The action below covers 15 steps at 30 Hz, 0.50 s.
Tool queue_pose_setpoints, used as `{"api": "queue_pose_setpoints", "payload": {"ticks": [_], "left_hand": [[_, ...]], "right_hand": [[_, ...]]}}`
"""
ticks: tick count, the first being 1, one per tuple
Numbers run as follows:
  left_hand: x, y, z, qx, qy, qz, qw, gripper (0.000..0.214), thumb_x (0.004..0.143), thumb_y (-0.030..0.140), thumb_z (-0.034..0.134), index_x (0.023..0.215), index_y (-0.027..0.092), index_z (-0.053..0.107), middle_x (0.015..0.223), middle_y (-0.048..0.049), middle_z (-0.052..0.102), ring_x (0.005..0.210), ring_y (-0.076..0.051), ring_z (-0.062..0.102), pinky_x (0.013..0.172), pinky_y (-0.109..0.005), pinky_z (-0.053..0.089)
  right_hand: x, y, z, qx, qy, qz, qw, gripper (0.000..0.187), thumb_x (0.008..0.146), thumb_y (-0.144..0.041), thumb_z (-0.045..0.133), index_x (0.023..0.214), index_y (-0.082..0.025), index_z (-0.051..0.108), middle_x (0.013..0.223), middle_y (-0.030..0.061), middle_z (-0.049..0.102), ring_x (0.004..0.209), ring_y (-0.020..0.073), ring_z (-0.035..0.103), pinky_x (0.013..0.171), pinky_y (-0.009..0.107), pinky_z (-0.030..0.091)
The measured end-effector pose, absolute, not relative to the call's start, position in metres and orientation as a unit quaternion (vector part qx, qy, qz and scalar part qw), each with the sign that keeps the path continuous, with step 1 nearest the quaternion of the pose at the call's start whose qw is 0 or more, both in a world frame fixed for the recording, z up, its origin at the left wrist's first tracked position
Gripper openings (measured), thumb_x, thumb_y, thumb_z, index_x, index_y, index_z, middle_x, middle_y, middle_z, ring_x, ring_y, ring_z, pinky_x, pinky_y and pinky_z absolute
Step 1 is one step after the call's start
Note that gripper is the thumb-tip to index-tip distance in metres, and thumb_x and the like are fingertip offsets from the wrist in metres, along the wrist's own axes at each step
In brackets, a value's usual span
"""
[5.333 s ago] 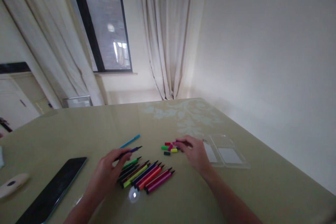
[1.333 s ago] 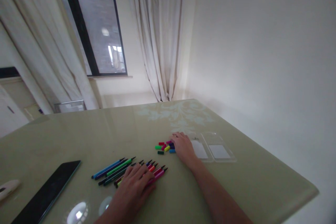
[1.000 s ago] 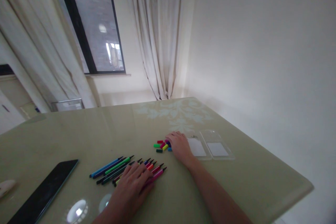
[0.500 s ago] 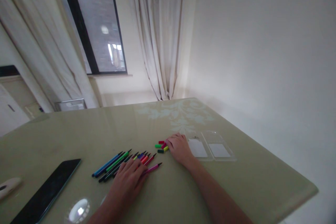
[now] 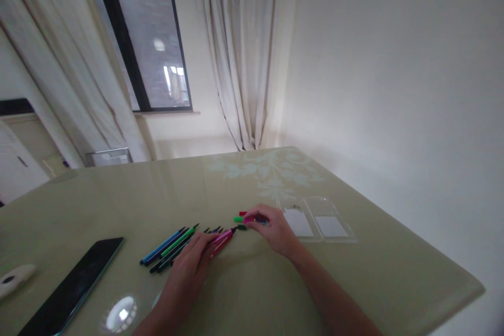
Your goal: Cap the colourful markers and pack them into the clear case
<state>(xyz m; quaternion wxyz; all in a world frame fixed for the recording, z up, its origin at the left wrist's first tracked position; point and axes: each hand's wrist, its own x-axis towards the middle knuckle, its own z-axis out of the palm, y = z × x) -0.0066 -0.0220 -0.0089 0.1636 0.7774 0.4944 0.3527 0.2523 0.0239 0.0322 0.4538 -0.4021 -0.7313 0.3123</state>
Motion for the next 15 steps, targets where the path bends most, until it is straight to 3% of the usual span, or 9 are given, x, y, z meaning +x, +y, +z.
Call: {"api": "queue_pose_setpoints", "payload": {"ticks": [7, 15], "left_hand": [[-0.003, -0.025, 0.001, 0.771, 0.495, 0.363, 0.17, 0.031, 0.104, 0.04, 0.044, 0.119, 0.029, 0.069, 0.111, -0.0066, 0.074, 0.1, -0.024, 0.07, 0.087, -0.035, 0.058], [-0.001, -0.028, 0.003, 0.79, 0.453, 0.397, 0.114, 0.027, 0.103, 0.038, 0.051, 0.115, 0.028, 0.073, 0.108, -0.0033, 0.078, 0.097, -0.02, 0.074, 0.085, -0.028, 0.06]], "right_hand": [[0.248, 0.019, 0.034, -0.38, -0.732, 0.327, 0.461, 0.017, 0.088, -0.039, 0.077, 0.092, -0.023, 0.079, 0.095, 0.0049, 0.078, 0.096, 0.0214, 0.071, 0.086, 0.032, 0.053], [0.241, 0.019, 0.024, -0.363, -0.744, 0.351, 0.438, 0.023, 0.084, -0.047, 0.08, 0.09, -0.025, 0.083, 0.078, 0.0015, 0.077, 0.069, 0.0164, 0.064, 0.066, 0.027, 0.048]]}}
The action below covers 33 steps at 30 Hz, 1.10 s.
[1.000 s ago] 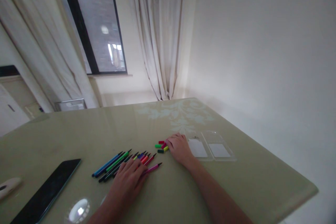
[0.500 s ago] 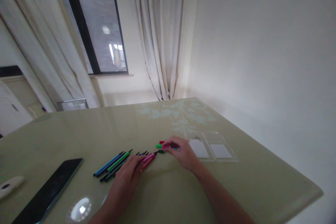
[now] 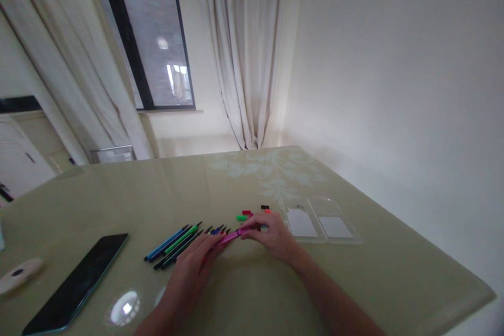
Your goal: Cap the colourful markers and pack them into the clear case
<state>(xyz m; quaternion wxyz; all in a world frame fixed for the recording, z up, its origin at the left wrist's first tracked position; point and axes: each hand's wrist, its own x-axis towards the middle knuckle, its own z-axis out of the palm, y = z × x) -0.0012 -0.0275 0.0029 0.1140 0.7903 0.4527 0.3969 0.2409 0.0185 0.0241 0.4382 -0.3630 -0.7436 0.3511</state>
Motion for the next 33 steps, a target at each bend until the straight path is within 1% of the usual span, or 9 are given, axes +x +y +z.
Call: {"api": "queue_pose_setpoints", "payload": {"ticks": [5, 12, 14, 17, 20, 24, 28, 30, 33], "left_hand": [[-0.003, -0.027, -0.003, 0.797, 0.425, 0.421, 0.081, 0.027, 0.102, 0.037, 0.054, 0.119, 0.031, 0.074, 0.114, -0.0012, 0.079, 0.102, -0.019, 0.076, 0.09, -0.028, 0.061], [0.003, -0.029, -0.011, 0.796, 0.422, 0.428, 0.066, 0.025, 0.102, 0.037, 0.054, 0.114, 0.028, 0.075, 0.104, -0.0017, 0.082, 0.088, -0.017, 0.079, 0.08, -0.023, 0.062], [0.005, -0.033, -0.011, 0.806, 0.428, 0.403, 0.064, 0.024, 0.102, 0.037, 0.056, 0.115, 0.028, 0.074, 0.105, -0.0024, 0.081, 0.088, -0.018, 0.078, 0.08, -0.024, 0.061], [0.01, -0.04, -0.008, 0.838, 0.419, 0.344, 0.06, 0.021, 0.101, 0.034, 0.057, 0.114, 0.029, 0.072, 0.1, -0.0039, 0.079, 0.089, -0.019, 0.075, 0.082, -0.029, 0.059], [0.019, -0.049, -0.005, 0.877, 0.385, 0.276, 0.077, 0.017, 0.101, 0.029, 0.055, 0.107, 0.029, 0.072, 0.092, -0.0036, 0.075, 0.086, -0.02, 0.07, 0.079, -0.032, 0.056], [0.029, -0.056, -0.003, 0.903, 0.364, 0.21, 0.093, 0.011, 0.098, 0.026, 0.059, 0.1, 0.028, 0.07, 0.089, -0.0028, 0.07, 0.085, -0.021, 0.066, 0.073, -0.032, 0.052], [0.031, -0.059, 0.0, 0.917, 0.349, 0.167, 0.094, 0.006, 0.094, 0.032, 0.067, 0.097, 0.027, 0.069, 0.088, -0.0021, 0.069, 0.083, -0.021, 0.065, 0.071, -0.032, 0.048], [0.031, -0.06, 0.001, 0.918, 0.349, 0.161, 0.094, 0.01, 0.092, 0.036, 0.07, 0.095, 0.027, 0.069, 0.087, -0.0017, 0.069, 0.082, -0.021, 0.065, 0.07, -0.032, 0.047], [0.032, -0.06, 0.001, 0.915, 0.354, 0.169, 0.096, 0.012, 0.09, 0.038, 0.073, 0.093, 0.027, 0.069, 0.086, -0.001, 0.069, 0.08, -0.021, 0.065, 0.069, -0.031, 0.047]], "right_hand": [[0.241, 0.017, 0.021, -0.355, -0.719, 0.398, 0.447, 0.02, 0.081, -0.045, 0.083, 0.087, -0.025, 0.084, 0.078, 0.0021, 0.078, 0.072, 0.0181, 0.067, 0.071, 0.03, 0.051], [0.239, 0.015, 0.019, -0.357, -0.697, 0.448, 0.432, 0.022, 0.078, -0.044, 0.084, 0.084, -0.023, 0.083, 0.076, 0.0028, 0.077, 0.071, 0.0187, 0.069, 0.07, 0.03, 0.054], [0.242, 0.019, 0.022, -0.362, -0.693, 0.451, 0.43, 0.025, 0.082, -0.047, 0.081, 0.084, -0.022, 0.082, 0.077, 0.0035, 0.077, 0.073, 0.0196, 0.071, 0.071, 0.03, 0.054], [0.251, 0.027, 0.027, -0.399, -0.676, 0.399, 0.475, 0.03, 0.094, -0.048, 0.067, 0.095, -0.021, 0.08, 0.087, 0.0056, 0.079, 0.083, 0.0215, 0.073, 0.077, 0.032, 0.055], [0.26, 0.034, 0.025, -0.485, -0.676, 0.268, 0.486, 0.026, 0.099, -0.039, 0.06, 0.103, -0.02, 0.077, 0.094, 0.0063, 0.078, 0.085, 0.0212, 0.071, 0.078, 0.032, 0.053], [0.259, 0.038, 0.015, -0.533, -0.754, 0.102, 0.37, 0.018, 0.099, -0.024, 0.06, 0.1, -0.021, 0.077, 0.1, 0.007, 0.076, 0.096, 0.0224, 0.066, 0.089, 0.034, 0.047], [0.248, 0.04, 0.008, -0.528, -0.819, 0.018, 0.226, 0.022, 0.101, -0.019, 0.054, 0.105, -0.022, 0.076, 0.105, 0.0064, 0.075, 0.104, 0.0238, 0.061, 0.092, 0.035, 0.042], [0.244, 0.04, 0.007, -0.52, -0.834, 0.002, 0.187, 0.024, 0.101, -0.017, 0.053, 0.11, -0.023, 0.074, 0.108, 0.0057, 0.074, 0.106, 0.0238, 0.06, 0.092, 0.035, 0.041], [0.24, 0.038, 0.008, -0.514, -0.841, -0.007, 0.17, 0.023, 0.103, -0.021, 0.052, 0.112, -0.023, 0.072, 0.11, 0.0056, 0.074, 0.106, 0.0234, 0.06, 0.093, 0.035, 0.039]]}}
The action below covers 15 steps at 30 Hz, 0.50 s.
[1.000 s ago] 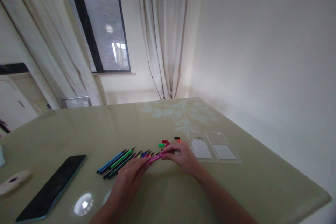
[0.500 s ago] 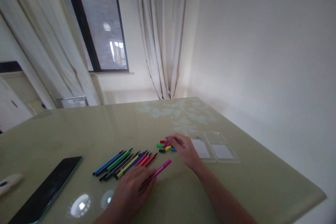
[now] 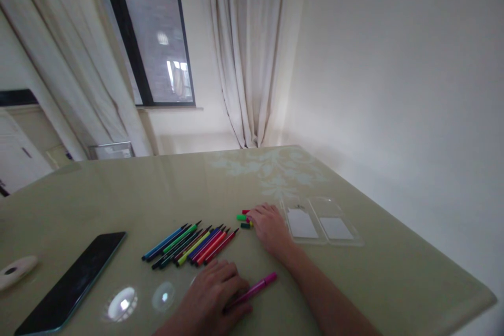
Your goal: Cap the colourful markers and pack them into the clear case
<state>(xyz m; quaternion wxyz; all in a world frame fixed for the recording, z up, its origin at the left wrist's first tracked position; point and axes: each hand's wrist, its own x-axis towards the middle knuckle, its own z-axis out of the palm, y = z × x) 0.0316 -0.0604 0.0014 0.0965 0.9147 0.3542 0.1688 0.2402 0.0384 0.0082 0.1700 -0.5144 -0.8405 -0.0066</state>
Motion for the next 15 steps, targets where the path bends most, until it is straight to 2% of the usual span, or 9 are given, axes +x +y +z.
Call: {"api": "queue_pose_setpoints", "payload": {"ticks": [4, 8, 11, 15], "left_hand": [[0.025, -0.054, -0.006, 0.888, 0.387, 0.234, 0.089, 0.014, 0.098, 0.038, 0.062, 0.098, 0.027, 0.07, 0.09, -0.0017, 0.071, 0.085, -0.019, 0.067, 0.076, -0.031, 0.051], [0.003, -0.037, -0.012, 0.817, 0.49, 0.302, 0.014, 0.023, 0.102, 0.032, 0.049, 0.1, 0.026, 0.072, 0.1, -0.005, 0.073, 0.095, -0.022, 0.067, 0.087, -0.036, 0.052], [-0.011, -0.027, -0.009, 0.78, 0.551, 0.298, 0.003, 0.022, 0.1, 0.033, 0.051, 0.101, 0.027, 0.072, 0.102, -0.0047, 0.072, 0.097, -0.025, 0.067, 0.087, -0.04, 0.053], [-0.012, -0.025, -0.002, 0.783, 0.56, 0.266, 0.052, 0.018, 0.096, 0.037, 0.058, 0.094, 0.027, 0.073, 0.097, -0.004, 0.071, 0.093, -0.025, 0.067, 0.083, -0.039, 0.052]], "right_hand": [[0.239, 0.035, 0.01, -0.514, -0.84, -0.013, 0.174, 0.022, 0.104, -0.027, 0.052, 0.111, -0.022, 0.072, 0.11, 0.0063, 0.072, 0.106, 0.0231, 0.059, 0.094, 0.035, 0.039], [0.237, 0.032, 0.009, -0.51, -0.842, -0.008, 0.176, 0.021, 0.104, -0.026, 0.052, 0.11, -0.022, 0.072, 0.111, 0.0067, 0.07, 0.104, 0.0226, 0.059, 0.093, 0.035, 0.039], [0.237, 0.032, 0.01, -0.504, -0.844, -0.002, 0.18, 0.022, 0.103, -0.022, 0.051, 0.108, -0.021, 0.072, 0.11, 0.0071, 0.071, 0.103, 0.0229, 0.059, 0.093, 0.036, 0.04], [0.246, 0.035, 0.015, -0.54, -0.814, -0.007, 0.212, 0.024, 0.102, -0.017, 0.049, 0.111, -0.021, 0.072, 0.11, 0.0089, 0.071, 0.106, 0.0253, 0.059, 0.093, 0.038, 0.039]]}}
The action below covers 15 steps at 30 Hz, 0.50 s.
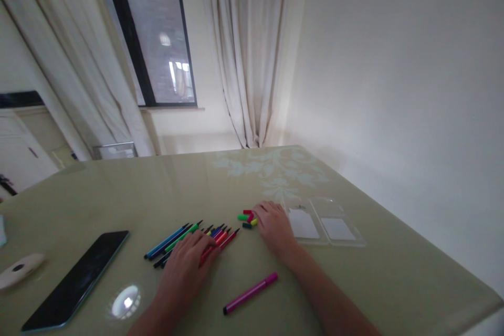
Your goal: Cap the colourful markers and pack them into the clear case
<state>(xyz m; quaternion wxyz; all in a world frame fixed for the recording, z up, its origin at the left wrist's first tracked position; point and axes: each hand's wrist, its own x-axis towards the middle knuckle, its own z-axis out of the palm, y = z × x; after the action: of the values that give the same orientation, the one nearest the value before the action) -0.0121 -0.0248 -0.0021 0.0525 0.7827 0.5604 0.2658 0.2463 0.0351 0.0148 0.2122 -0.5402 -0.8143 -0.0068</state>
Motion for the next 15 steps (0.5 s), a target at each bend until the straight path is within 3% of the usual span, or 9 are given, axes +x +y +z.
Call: {"api": "queue_pose_setpoints", "payload": {"ticks": [5, 9, 15], "left_hand": [[-0.004, -0.029, 0.002, 0.791, 0.56, 0.233, 0.085, 0.012, 0.093, 0.032, 0.062, 0.09, 0.026, 0.071, 0.099, -0.0038, 0.07, 0.096, -0.026, 0.065, 0.085, -0.039, 0.05], [-0.001, -0.032, 0.003, 0.809, 0.537, 0.215, 0.099, 0.011, 0.093, 0.031, 0.062, 0.087, 0.025, 0.07, 0.095, -0.0027, 0.071, 0.092, -0.024, 0.065, 0.083, -0.037, 0.048], [0.0, -0.034, 0.0, 0.813, 0.535, 0.205, 0.102, 0.013, 0.095, 0.034, 0.061, 0.093, 0.025, 0.07, 0.097, -0.0043, 0.073, 0.094, -0.025, 0.065, 0.085, -0.039, 0.049]], "right_hand": [[0.263, 0.04, 0.019, -0.591, -0.768, 0.001, 0.249, 0.028, 0.102, -0.016, 0.048, 0.116, -0.021, 0.071, 0.116, 0.0101, 0.072, 0.108, 0.0264, 0.059, 0.094, 0.038, 0.038], [0.254, 0.041, 0.014, -0.529, -0.817, 0.032, 0.228, 0.028, 0.105, -0.02, 0.047, 0.122, -0.025, 0.068, 0.127, 0.0064, 0.069, 0.118, 0.0241, 0.056, 0.099, 0.038, 0.035], [0.238, 0.043, 0.003, -0.512, -0.831, 0.053, 0.212, 0.024, 0.106, -0.024, 0.048, 0.117, -0.023, 0.069, 0.116, 0.0066, 0.073, 0.112, 0.022, 0.058, 0.098, 0.037, 0.033]]}}
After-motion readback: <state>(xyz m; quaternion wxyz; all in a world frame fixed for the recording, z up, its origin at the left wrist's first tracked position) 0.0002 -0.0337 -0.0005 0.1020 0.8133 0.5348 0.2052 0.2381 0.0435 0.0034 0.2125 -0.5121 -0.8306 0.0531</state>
